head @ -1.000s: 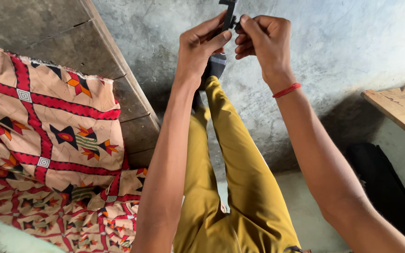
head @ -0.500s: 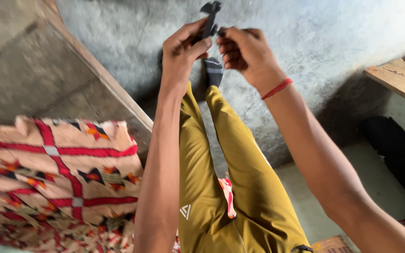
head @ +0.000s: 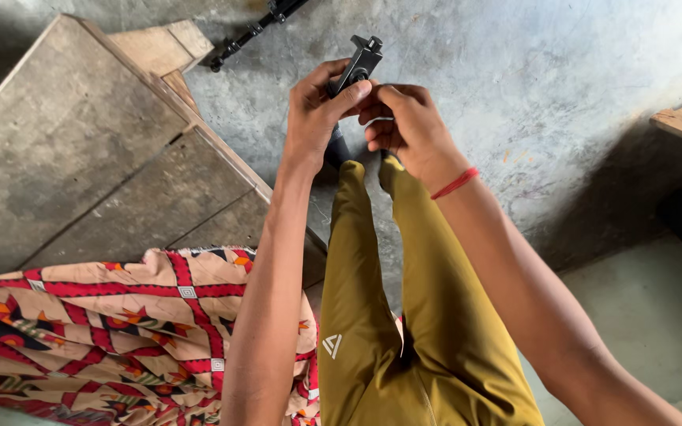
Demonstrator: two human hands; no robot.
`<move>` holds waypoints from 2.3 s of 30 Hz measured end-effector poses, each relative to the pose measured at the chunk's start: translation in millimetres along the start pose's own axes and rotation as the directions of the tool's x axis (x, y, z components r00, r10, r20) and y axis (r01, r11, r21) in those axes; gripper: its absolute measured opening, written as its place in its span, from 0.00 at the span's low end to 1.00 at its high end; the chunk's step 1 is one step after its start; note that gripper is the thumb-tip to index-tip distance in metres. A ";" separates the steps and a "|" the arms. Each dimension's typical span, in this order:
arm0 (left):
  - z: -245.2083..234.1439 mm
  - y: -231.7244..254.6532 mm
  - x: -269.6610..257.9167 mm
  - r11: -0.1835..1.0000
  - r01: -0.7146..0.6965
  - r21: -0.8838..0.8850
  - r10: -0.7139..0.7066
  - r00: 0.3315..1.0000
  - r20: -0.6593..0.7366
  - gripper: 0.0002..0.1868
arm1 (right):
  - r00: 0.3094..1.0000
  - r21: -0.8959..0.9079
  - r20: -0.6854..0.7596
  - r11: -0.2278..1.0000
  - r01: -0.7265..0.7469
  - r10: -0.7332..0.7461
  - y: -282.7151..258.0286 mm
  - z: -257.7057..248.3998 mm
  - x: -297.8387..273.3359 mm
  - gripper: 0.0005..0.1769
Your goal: The person sits on a wooden bench and assembles a small black tripod. They attach the tripod head to the legs, tighten the central screw, and adjust the ball head mechanism.
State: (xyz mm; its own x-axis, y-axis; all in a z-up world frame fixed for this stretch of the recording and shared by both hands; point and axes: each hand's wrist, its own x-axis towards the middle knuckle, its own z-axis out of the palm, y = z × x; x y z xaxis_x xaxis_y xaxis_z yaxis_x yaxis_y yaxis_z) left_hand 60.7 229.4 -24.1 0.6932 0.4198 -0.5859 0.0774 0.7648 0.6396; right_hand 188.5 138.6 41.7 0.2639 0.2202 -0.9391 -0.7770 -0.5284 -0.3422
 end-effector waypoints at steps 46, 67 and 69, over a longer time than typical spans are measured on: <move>-54.3 1.6 163.9 0.956 0.289 -0.050 -0.271 0.935 0.228 0.15 | 0.227 -0.767 -0.025 0.164 0.620 -0.974 -20.0 62.3 93.8 0.19; -56.4 39.2 9.5 0.932 -0.221 0.286 0.002 0.794 0.607 0.12 | 0.024 -0.580 -0.101 0.078 0.811 -0.995 114.1 85.5 -49.1 0.15; -56.8 48.4 8.4 0.892 -0.333 0.306 0.049 0.744 0.666 0.15 | 0.050 -0.560 -0.018 0.051 0.827 -0.999 113.1 81.2 -57.3 0.14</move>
State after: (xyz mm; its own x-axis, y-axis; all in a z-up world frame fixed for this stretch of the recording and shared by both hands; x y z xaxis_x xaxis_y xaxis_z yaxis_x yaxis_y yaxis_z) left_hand 29.5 297.7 -26.4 0.9970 0.0241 -0.0731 0.0578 0.3930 0.9177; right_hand 39.1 132.7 59.4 0.7991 0.5241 0.2945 0.4986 -0.3042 -0.8117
